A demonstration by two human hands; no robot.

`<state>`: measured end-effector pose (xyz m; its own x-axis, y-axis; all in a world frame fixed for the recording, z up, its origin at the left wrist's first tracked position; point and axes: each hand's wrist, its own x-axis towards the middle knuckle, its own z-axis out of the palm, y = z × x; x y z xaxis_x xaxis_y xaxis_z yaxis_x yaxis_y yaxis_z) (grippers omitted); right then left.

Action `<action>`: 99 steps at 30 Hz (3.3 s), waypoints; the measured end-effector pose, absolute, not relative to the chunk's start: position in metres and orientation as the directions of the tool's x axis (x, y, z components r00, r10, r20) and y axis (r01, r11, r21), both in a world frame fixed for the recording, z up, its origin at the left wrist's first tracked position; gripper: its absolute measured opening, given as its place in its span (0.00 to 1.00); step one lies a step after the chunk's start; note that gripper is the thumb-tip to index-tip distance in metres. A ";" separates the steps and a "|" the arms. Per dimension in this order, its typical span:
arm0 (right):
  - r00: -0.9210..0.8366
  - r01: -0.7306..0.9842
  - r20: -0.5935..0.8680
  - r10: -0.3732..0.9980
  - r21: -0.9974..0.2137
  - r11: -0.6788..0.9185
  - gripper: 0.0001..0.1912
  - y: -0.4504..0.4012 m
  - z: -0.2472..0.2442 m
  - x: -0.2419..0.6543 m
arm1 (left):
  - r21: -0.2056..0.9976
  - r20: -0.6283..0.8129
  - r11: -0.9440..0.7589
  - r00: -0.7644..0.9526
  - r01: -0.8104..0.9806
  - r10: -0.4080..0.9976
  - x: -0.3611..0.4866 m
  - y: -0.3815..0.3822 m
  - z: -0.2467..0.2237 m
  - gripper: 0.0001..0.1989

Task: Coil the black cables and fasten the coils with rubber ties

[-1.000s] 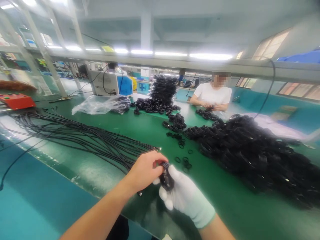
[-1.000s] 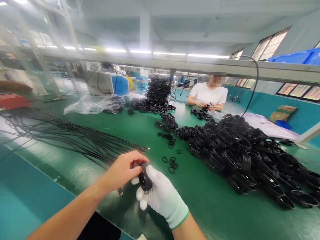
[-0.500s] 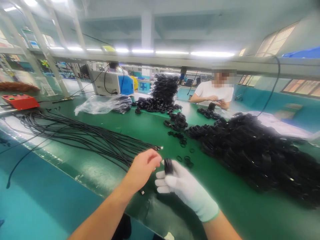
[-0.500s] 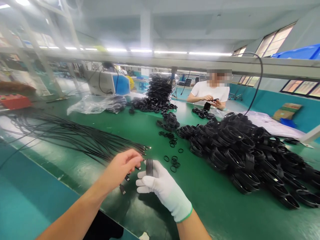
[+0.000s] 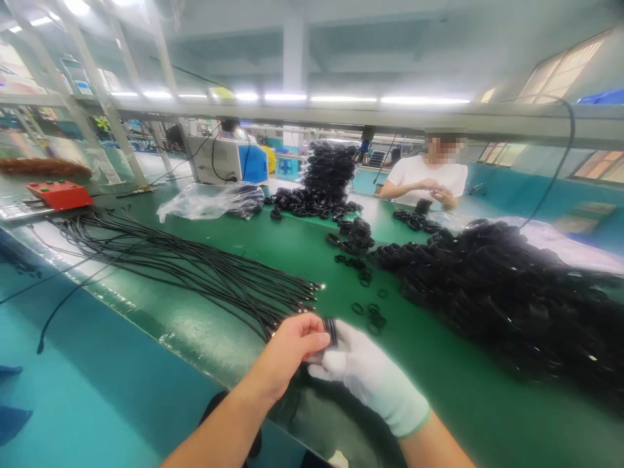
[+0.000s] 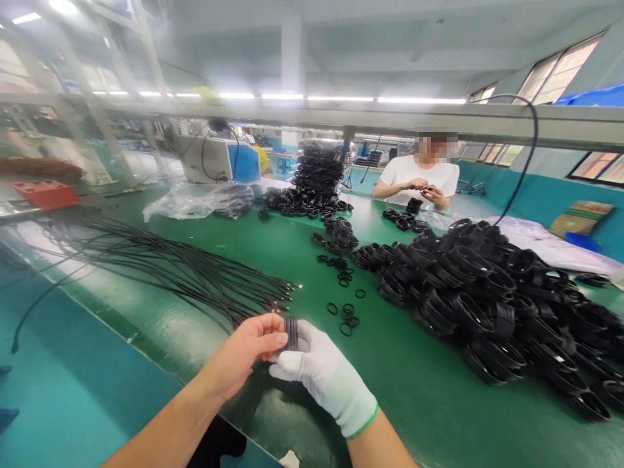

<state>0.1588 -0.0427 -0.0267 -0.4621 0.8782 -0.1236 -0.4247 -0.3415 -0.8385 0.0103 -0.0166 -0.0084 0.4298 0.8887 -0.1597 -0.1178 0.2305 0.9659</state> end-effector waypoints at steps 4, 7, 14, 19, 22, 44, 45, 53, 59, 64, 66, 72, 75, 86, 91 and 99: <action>-0.475 -0.423 -0.145 0.868 -0.827 -0.370 0.27 -0.044 -0.020 0.159 | 0.972 -0.168 0.219 0.393 -0.087 0.904 0.014 -0.017 -0.006 0.07; -0.481 -0.425 -0.170 0.860 -0.813 -0.398 0.26 -0.044 -0.020 0.161 | 0.962 -0.182 0.246 0.392 -0.120 0.902 0.015 -0.017 -0.008 0.07; -0.474 -0.479 -0.122 0.872 -0.796 -0.371 0.22 -0.042 -0.030 0.158 | 0.954 -0.195 0.262 0.356 -0.149 0.914 0.016 -0.021 -0.012 0.08; -0.434 -0.422 -0.151 0.888 -0.837 -0.349 0.24 -0.042 -0.031 0.157 | 0.949 -0.179 0.266 0.405 -0.169 0.897 0.014 -0.021 -0.016 0.07; -0.416 -0.327 -0.193 0.889 -0.880 -0.344 0.24 -0.044 -0.029 0.158 | 0.950 -0.188 0.277 0.446 -0.142 0.875 0.010 -0.018 -0.020 0.06; -0.512 -0.430 -0.112 0.852 -0.825 -0.367 0.20 -0.043 -0.038 0.154 | 0.735 0.325 -0.415 0.258 0.537 0.910 -0.003 -0.020 -0.011 0.17; -0.510 -0.415 -0.111 0.853 -0.837 -0.357 0.21 -0.044 -0.038 0.153 | 0.676 0.411 -0.500 0.286 0.542 0.866 -0.002 -0.020 -0.015 0.19; -0.468 -0.379 -0.106 0.877 -0.872 -0.308 0.21 -0.047 -0.029 0.151 | 0.683 0.543 -0.604 0.267 0.411 0.796 0.005 -0.008 -0.033 0.17; -0.421 -0.427 -0.115 0.900 -0.850 -0.309 0.17 -0.042 -0.034 0.150 | 0.724 0.424 -0.511 0.285 0.463 0.859 0.011 0.002 -0.022 0.17; -0.534 -0.572 -0.059 0.843 -0.710 -0.412 0.16 -0.042 -0.036 0.158 | 0.901 0.140 -0.315 0.490 0.297 0.861 -0.006 0.017 0.002 0.14; -0.611 -0.575 -0.043 0.790 -0.661 -0.481 0.19 -0.045 -0.030 0.160 | 0.973 0.090 -0.200 0.600 0.118 0.795 -0.016 0.022 0.005 0.16; -0.686 -0.458 -0.131 0.716 -0.687 -0.564 0.29 -0.045 -0.023 0.159 | 0.999 0.026 -0.033 0.726 -0.005 0.688 -0.027 0.023 -0.001 0.19; -0.467 -0.432 -0.155 0.871 -0.819 -0.377 0.23 -0.043 -0.027 0.158 | 0.968 -0.001 -0.155 0.619 0.197 0.785 -0.025 0.018 0.005 0.16; -0.304 -0.323 -0.106 0.947 -0.923 -0.207 0.26 -0.042 -0.028 0.163 | 0.842 0.355 -0.356 0.080 0.404 0.931 -0.017 0.032 -0.024 0.13; -0.030 -0.060 -0.104 0.994 -0.993 -0.106 0.28 -0.033 -0.024 0.182 | 0.692 0.501 -0.469 0.102 0.550 0.859 -0.012 0.035 -0.038 0.11; 0.387 0.782 0.165 0.907 -0.579 -0.228 0.27 0.032 0.021 0.254 | 0.638 0.491 -0.519 0.219 0.568 0.843 -0.018 0.035 -0.053 0.09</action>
<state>0.2537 0.0320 0.0205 0.3868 0.9073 0.1650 0.7824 -0.2281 -0.5795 -0.0175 0.0348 -0.0525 0.2187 0.8432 0.4911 0.5684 -0.5192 0.6382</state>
